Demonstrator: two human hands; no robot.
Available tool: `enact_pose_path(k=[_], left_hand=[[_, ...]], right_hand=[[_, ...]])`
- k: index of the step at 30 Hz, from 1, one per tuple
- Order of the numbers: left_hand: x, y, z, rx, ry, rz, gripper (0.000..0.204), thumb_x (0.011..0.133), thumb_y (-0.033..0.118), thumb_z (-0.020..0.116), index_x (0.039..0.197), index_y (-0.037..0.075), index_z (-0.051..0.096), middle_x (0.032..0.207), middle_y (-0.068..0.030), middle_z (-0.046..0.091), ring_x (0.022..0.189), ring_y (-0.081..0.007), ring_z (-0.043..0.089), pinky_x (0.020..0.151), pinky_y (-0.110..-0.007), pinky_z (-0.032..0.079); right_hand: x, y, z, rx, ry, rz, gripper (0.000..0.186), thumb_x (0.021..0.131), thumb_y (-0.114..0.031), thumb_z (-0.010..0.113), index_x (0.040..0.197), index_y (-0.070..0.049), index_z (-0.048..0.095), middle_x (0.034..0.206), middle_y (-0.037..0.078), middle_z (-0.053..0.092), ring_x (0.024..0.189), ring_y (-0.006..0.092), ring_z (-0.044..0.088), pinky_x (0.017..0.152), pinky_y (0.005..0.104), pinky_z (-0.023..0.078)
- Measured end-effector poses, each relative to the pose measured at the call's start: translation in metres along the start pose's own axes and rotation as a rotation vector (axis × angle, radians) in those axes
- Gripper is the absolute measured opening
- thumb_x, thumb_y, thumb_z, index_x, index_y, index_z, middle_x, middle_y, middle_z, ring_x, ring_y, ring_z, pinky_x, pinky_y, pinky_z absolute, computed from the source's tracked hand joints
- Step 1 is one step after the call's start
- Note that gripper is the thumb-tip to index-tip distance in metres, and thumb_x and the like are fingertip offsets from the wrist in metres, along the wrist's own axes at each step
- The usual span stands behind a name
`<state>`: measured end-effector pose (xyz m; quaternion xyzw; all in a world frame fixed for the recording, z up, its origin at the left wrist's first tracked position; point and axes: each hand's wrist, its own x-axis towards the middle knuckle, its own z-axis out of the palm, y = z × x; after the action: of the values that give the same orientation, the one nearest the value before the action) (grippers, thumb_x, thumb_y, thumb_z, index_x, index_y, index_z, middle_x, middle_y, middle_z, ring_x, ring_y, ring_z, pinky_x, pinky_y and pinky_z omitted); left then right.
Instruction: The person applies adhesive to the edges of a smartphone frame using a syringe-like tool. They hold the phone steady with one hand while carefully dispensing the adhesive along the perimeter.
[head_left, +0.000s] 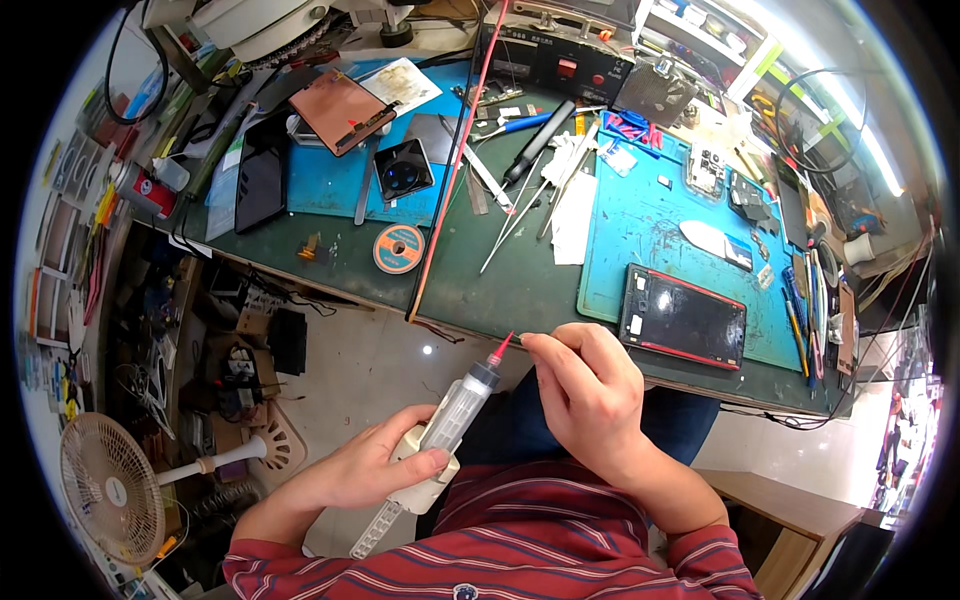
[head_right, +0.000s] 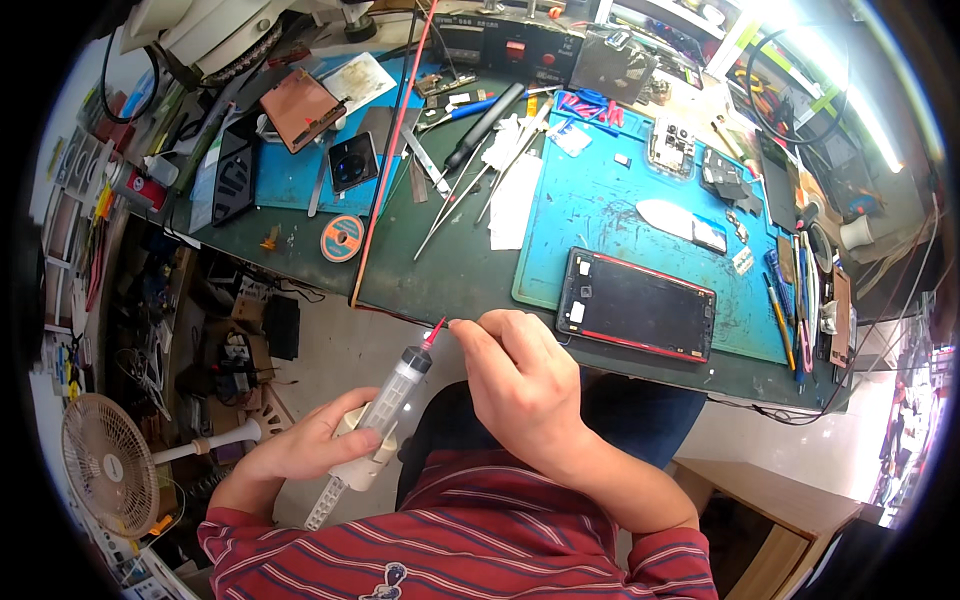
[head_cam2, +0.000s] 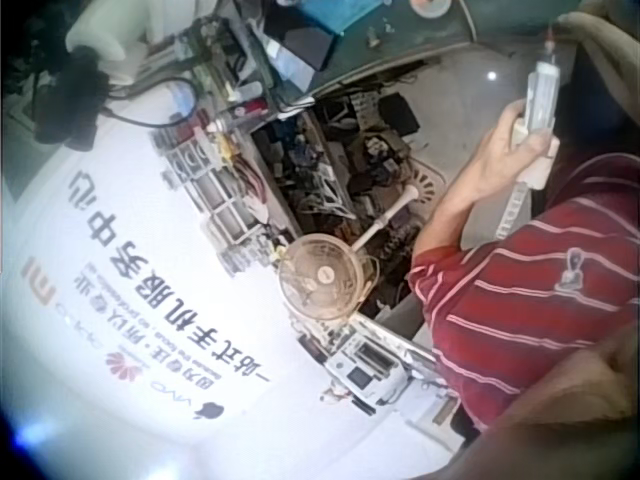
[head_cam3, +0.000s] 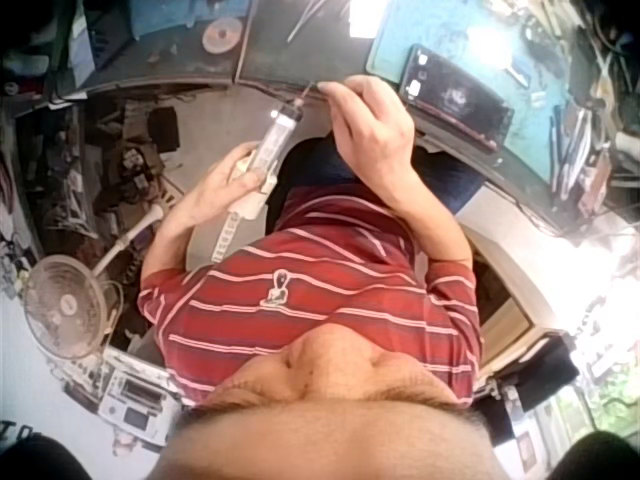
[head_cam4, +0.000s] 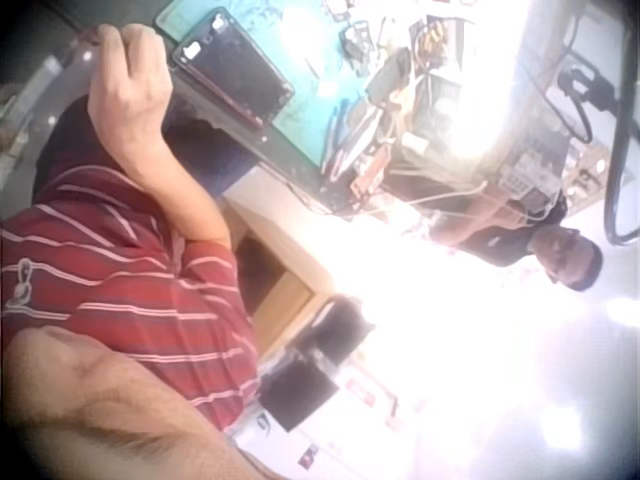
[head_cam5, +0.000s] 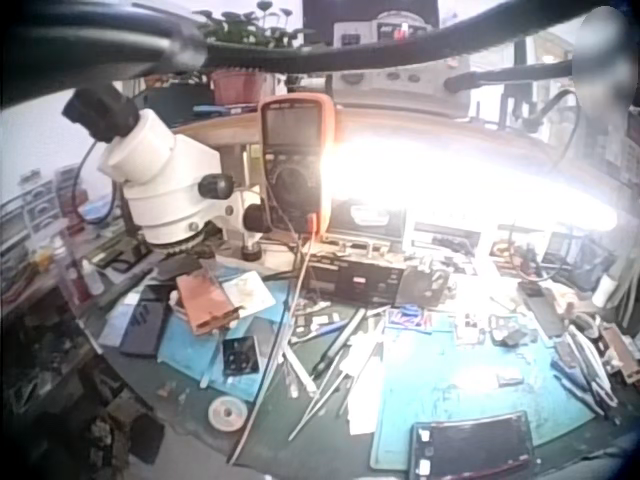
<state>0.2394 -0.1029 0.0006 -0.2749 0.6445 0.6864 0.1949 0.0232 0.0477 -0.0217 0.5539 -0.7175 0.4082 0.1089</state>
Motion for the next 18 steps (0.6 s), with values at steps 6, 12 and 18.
enact_pose_path(k=[6,12,18], left_hand=[[0.0010,-0.0024,-0.0003,-0.020,-0.006,0.004,0.075,0.096,0.047,0.063,0.145,-0.005,0.039,0.120,-0.0160,0.063,0.110,-0.0201,0.063,0.092,-0.034,0.051],[0.0014,-0.0055,-0.0008,-0.030,-0.015,0.006,0.075,0.096,0.047,0.063,0.145,-0.005,0.039,0.121,-0.0166,0.063,0.110,-0.0201,0.063,0.092,-0.034,0.051],[0.0015,-0.0030,0.0000,-0.035,-0.020,0.001,0.075,0.096,0.047,0.062,0.145,-0.005,0.038,0.121,-0.0163,0.062,0.111,-0.0197,0.062,0.093,-0.034,0.050]], right_hand=[[-0.0003,0.0004,0.0001,-0.007,-0.006,-0.004,0.030,0.071,0.007,0.069,0.099,-0.003,0.070,0.085,0.006,0.058,0.070,0.0212,0.058,0.059,0.0322,0.049],[0.0016,0.0004,-0.0019,0.000,-0.028,-0.006,0.031,0.070,0.007,0.068,0.100,-0.002,0.070,0.086,0.006,0.058,0.071,0.0209,0.058,0.061,0.0320,0.049],[0.0022,0.0009,-0.0029,0.001,-0.039,-0.010,0.031,0.070,0.007,0.069,0.100,-0.002,0.070,0.086,0.005,0.058,0.070,0.0208,0.058,0.060,0.0318,0.049]])
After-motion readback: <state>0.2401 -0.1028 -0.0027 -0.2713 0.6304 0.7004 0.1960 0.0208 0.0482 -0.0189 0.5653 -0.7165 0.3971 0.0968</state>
